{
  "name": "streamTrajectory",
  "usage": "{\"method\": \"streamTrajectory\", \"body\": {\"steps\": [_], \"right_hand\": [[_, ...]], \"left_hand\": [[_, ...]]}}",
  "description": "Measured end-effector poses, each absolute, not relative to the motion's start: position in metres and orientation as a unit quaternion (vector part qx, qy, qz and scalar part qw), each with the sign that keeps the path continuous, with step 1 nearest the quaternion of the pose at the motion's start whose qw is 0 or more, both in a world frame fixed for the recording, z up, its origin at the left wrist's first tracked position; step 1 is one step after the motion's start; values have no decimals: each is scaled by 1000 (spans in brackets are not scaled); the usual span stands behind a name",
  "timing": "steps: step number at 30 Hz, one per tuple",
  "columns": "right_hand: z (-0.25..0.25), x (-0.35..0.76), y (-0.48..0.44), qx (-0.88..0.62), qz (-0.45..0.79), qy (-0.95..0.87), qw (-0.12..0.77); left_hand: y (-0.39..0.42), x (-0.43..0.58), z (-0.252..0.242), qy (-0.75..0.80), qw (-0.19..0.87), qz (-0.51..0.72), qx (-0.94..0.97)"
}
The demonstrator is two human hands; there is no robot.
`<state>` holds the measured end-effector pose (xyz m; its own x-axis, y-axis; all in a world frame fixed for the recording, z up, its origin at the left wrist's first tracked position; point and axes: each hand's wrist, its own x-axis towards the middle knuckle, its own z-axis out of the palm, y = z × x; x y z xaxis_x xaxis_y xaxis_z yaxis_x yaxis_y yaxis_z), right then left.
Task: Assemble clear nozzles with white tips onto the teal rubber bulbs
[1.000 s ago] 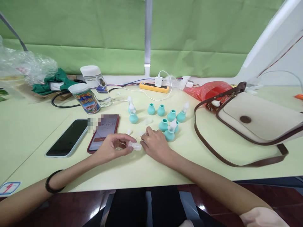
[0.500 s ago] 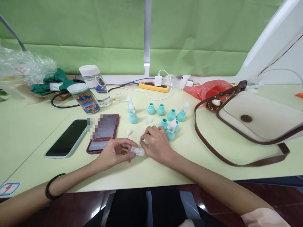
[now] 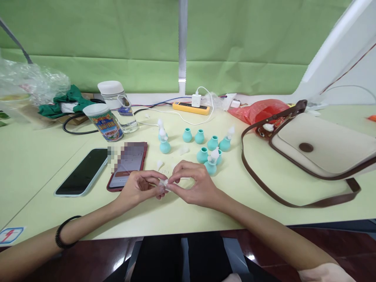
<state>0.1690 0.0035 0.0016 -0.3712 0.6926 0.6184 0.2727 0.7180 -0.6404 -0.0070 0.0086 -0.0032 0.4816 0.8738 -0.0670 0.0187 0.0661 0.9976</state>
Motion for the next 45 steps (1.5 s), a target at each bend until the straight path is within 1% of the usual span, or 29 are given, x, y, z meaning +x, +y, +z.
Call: {"method": "streamTrajectory", "body": {"steps": [5,13,18,22,23,25,28,31,33,35,38,42,45], "right_hand": [[6,169,2,-310,213,-807,456],[0,167,3,-246,134,-828,485],[-8,171,5,-232,57,-859,453],[-11,171,5,-224,30,-879,421],[-11,171,5,-225,43,-875,426],[-8,169,3,-243,108,-855,445],[-2,167,3,-290,277,-798,450],[3,167,5,-317,454,-702,447],[4,167,7,-328,530,-641,447],[4,167,7,-343,574,-604,434],[4,165,6,-367,611,-582,393],[6,165,6,-379,631,-584,341],[7,165,7,-378,635,-589,327]], "left_hand": [[8,-7,-5,373,612,346,605],[7,-6,-6,363,606,356,612],[8,-6,-7,392,558,351,641],[7,-6,-6,391,554,349,646],[6,-6,-6,390,555,349,646],[6,-7,-6,391,551,349,649],[4,-7,-6,392,532,358,660],[3,-6,-7,380,512,375,673],[3,-6,-8,363,508,380,683],[3,-6,-8,347,514,379,687],[3,-7,-8,331,526,383,684],[3,-8,-10,324,525,383,688],[2,-9,-11,324,524,376,692]]}}
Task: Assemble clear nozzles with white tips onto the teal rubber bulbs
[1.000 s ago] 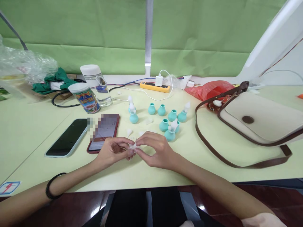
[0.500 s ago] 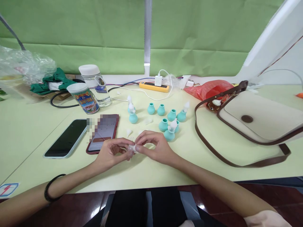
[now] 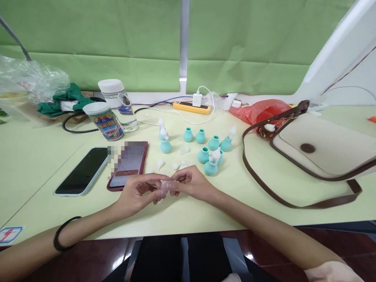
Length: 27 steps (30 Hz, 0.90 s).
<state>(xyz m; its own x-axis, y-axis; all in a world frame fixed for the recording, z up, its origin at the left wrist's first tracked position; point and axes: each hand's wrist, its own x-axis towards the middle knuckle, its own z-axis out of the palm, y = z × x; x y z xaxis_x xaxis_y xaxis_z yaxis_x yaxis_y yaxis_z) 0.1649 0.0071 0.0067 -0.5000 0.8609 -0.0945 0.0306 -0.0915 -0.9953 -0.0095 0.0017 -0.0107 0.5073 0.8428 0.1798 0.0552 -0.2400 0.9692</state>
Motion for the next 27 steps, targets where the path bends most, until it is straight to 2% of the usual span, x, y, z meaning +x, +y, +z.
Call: {"method": "streamTrajectory", "body": {"steps": [20,22,27], "right_hand": [[-2,166,5,-353,633,-589,358],[-3,167,6,-358,617,-583,388],[-8,170,9,-396,515,-535,540]], "left_hand": [[1,-7,-5,344,559,363,661],[2,-8,-4,349,546,379,661],[11,-16,2,393,474,448,648]]}}
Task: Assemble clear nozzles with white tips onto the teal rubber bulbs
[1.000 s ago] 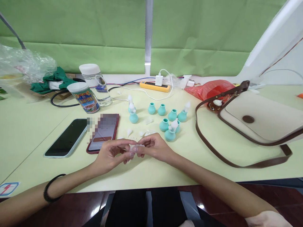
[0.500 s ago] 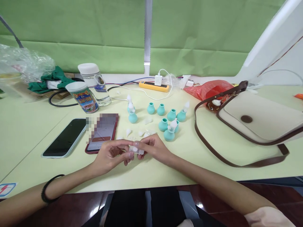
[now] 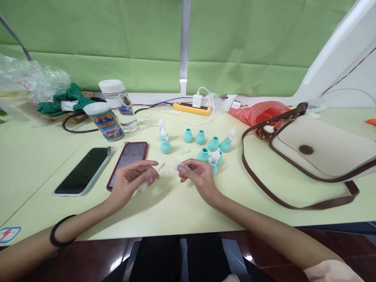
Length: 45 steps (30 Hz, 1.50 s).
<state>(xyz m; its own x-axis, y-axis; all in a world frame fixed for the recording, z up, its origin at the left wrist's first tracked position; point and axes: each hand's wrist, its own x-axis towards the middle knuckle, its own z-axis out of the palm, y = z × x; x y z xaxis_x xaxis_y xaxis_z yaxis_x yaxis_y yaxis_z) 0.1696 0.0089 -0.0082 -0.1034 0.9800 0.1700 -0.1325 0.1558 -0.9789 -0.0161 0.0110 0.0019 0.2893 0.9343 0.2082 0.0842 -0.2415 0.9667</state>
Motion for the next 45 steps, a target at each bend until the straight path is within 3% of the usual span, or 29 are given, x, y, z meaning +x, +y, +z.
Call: {"method": "streamTrajectory", "body": {"steps": [11,16,29,36,45], "right_hand": [[-5,168,7,-396,478,-538,570],[-5,169,8,-391,484,-567,540],[-7,173,4,-359,448,-553,604],[-9,171,-5,-341,403,-649,548],[-7,168,-11,-315,372,-696,527]], "left_hand": [[21,-20,4,418,-34,280,863],[19,-25,13,480,-171,155,847],[44,-3,15,375,-45,147,914],[77,38,19,294,73,239,923],[91,84,-4,340,107,207,911]]}}
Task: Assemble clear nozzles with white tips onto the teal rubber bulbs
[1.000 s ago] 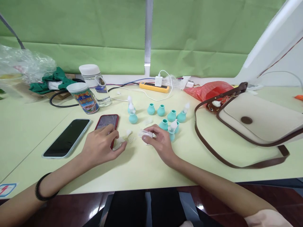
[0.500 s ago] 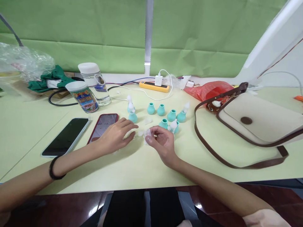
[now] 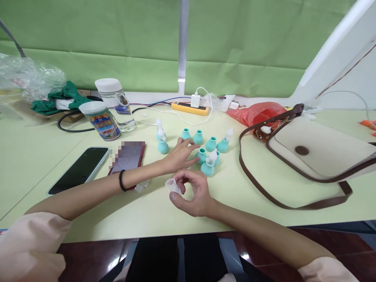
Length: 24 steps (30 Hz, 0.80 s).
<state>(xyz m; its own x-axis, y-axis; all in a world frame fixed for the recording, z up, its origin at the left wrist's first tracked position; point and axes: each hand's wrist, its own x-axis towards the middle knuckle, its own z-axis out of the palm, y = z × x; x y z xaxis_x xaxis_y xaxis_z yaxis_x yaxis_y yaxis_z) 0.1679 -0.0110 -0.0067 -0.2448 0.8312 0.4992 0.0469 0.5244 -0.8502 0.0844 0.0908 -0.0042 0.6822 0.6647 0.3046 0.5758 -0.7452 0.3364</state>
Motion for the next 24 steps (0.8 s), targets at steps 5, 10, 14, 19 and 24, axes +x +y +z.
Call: {"method": "streamTrajectory", "body": {"steps": [5,10,14,19,24], "right_hand": [[-7,167,-12,-299,388,-691,531],[-7,169,-12,-310,403,-675,536],[-5,169,-10,-320,423,-652,542],[-1,169,-10,-313,447,-640,540],[1,171,-8,-289,482,-654,506]], "left_hand": [[93,90,-8,353,130,236,896],[82,74,16,343,172,410,827],[59,39,32,299,327,468,765],[22,-5,21,339,321,397,790],[2,-16,7,334,284,377,816]]}}
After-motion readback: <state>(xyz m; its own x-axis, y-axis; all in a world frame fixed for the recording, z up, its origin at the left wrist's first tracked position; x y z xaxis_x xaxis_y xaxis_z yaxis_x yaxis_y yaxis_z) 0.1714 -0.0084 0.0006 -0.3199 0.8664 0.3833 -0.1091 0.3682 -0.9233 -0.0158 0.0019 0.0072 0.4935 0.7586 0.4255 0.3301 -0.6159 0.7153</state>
